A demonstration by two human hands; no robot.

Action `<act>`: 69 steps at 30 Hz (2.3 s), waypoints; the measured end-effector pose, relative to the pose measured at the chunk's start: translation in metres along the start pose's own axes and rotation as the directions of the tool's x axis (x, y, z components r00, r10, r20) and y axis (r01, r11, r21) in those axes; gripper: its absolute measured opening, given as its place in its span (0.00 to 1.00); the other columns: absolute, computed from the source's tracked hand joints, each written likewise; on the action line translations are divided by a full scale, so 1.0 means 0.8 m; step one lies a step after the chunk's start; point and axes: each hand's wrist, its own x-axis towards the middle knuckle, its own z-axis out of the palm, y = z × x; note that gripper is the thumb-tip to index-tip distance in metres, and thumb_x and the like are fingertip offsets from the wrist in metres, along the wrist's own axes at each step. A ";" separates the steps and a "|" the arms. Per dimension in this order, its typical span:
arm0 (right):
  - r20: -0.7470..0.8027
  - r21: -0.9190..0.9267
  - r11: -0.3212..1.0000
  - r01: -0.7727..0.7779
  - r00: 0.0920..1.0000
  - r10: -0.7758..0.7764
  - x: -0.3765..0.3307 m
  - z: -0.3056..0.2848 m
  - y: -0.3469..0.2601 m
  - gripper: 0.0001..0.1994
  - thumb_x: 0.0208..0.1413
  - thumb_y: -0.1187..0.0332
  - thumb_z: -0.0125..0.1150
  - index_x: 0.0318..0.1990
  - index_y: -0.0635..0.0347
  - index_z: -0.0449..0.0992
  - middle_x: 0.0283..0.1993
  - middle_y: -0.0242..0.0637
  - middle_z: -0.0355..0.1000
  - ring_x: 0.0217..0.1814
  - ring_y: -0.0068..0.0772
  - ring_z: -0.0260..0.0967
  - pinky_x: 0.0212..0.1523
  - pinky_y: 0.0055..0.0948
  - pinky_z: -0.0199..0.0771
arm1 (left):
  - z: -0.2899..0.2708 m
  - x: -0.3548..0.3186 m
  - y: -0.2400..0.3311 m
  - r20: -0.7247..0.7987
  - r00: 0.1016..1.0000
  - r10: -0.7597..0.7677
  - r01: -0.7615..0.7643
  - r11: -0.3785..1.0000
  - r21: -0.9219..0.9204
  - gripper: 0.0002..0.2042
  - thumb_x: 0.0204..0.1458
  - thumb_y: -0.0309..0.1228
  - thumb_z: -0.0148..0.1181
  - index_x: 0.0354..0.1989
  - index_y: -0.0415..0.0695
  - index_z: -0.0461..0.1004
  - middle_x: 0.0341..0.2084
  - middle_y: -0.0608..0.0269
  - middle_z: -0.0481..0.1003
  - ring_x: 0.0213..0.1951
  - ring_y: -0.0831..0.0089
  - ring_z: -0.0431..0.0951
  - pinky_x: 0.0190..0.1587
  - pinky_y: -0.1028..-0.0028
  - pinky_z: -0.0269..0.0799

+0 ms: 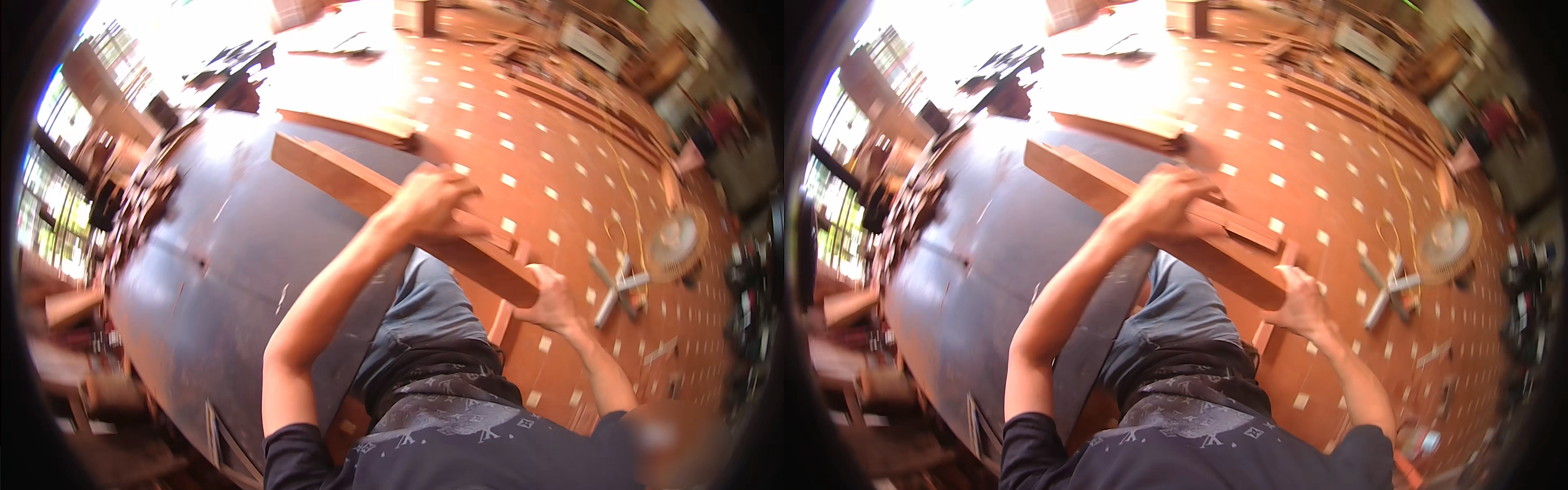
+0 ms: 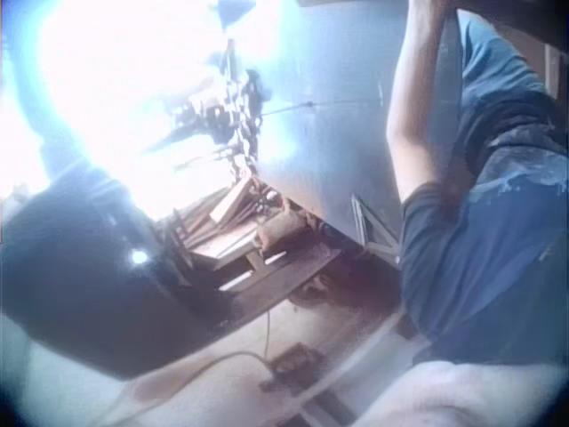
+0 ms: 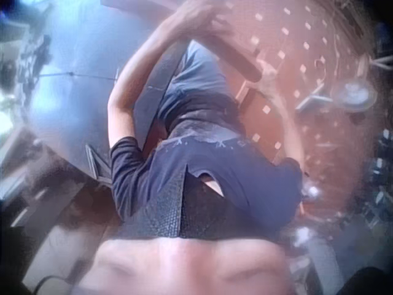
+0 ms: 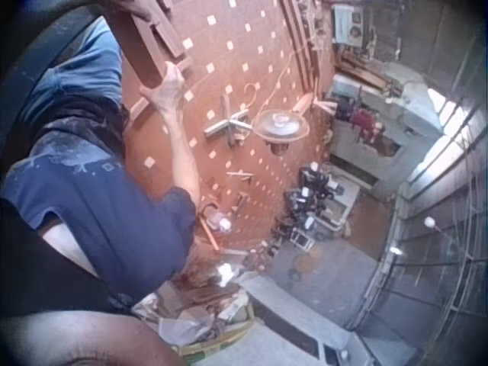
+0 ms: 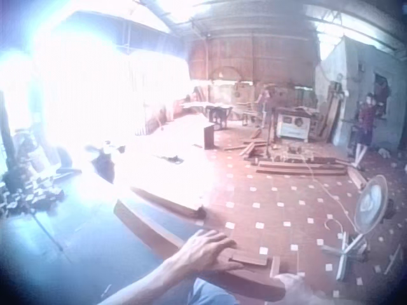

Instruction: The person uses a bandsaw to cut wooden planks into smaller pieces. They measure and mark the wood with a ruler and pencil, then guide the planks through the saw blade to make precise cuts.

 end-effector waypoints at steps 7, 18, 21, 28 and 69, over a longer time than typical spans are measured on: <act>0.023 0.530 0.760 -0.376 0.902 0.431 -0.123 0.100 -0.003 0.39 0.40 0.50 0.81 0.56 0.71 0.83 0.47 0.54 0.87 0.52 0.50 0.87 0.57 0.42 0.84 | -0.023 0.012 -0.045 -0.263 0.928 -0.265 0.210 0.953 -0.219 0.14 0.63 0.38 0.72 0.50 0.40 0.85 0.47 0.52 0.86 0.53 0.54 0.85 0.57 0.59 0.78; 0.137 0.638 0.471 -0.609 0.691 0.710 -0.254 0.243 0.117 0.31 0.43 0.50 0.83 0.44 0.71 0.86 0.38 0.44 0.86 0.40 0.37 0.85 0.43 0.40 0.85 | 0.093 0.035 -0.116 0.103 0.931 -0.349 0.317 0.917 0.243 0.24 0.66 0.55 0.61 0.48 0.45 0.86 0.43 0.53 0.86 0.52 0.52 0.84 0.63 0.56 0.70; 0.375 0.569 0.237 -0.787 0.505 0.778 -0.293 0.297 0.155 0.29 0.44 0.53 0.84 0.44 0.72 0.87 0.38 0.44 0.86 0.39 0.34 0.84 0.41 0.38 0.85 | 0.097 0.055 -0.115 0.104 0.923 -0.369 0.349 0.921 0.171 0.29 0.67 0.56 0.61 0.30 0.37 0.84 0.25 0.43 0.81 0.33 0.40 0.82 0.44 0.51 0.77; 0.365 0.512 0.009 -0.859 0.227 0.903 -0.320 0.422 0.304 0.37 0.42 0.49 0.87 0.49 0.78 0.84 0.47 0.55 0.85 0.47 0.46 0.85 0.46 0.47 0.85 | 0.115 0.073 -0.124 0.114 0.894 -0.433 0.398 0.886 0.239 0.31 0.64 0.53 0.63 0.21 0.34 0.76 0.20 0.37 0.72 0.27 0.37 0.76 0.35 0.49 0.69; 0.648 0.759 -0.617 0.208 -0.158 0.745 -0.339 0.553 0.408 0.09 0.69 0.70 0.64 0.53 0.60 0.76 0.44 0.41 0.74 0.47 0.41 0.76 0.54 0.46 0.90 | 0.109 0.058 -0.151 0.196 0.860 -0.471 0.438 0.879 0.191 0.32 0.71 0.52 0.58 0.24 0.35 0.60 0.20 0.48 0.54 0.25 0.58 0.52 0.30 0.56 0.56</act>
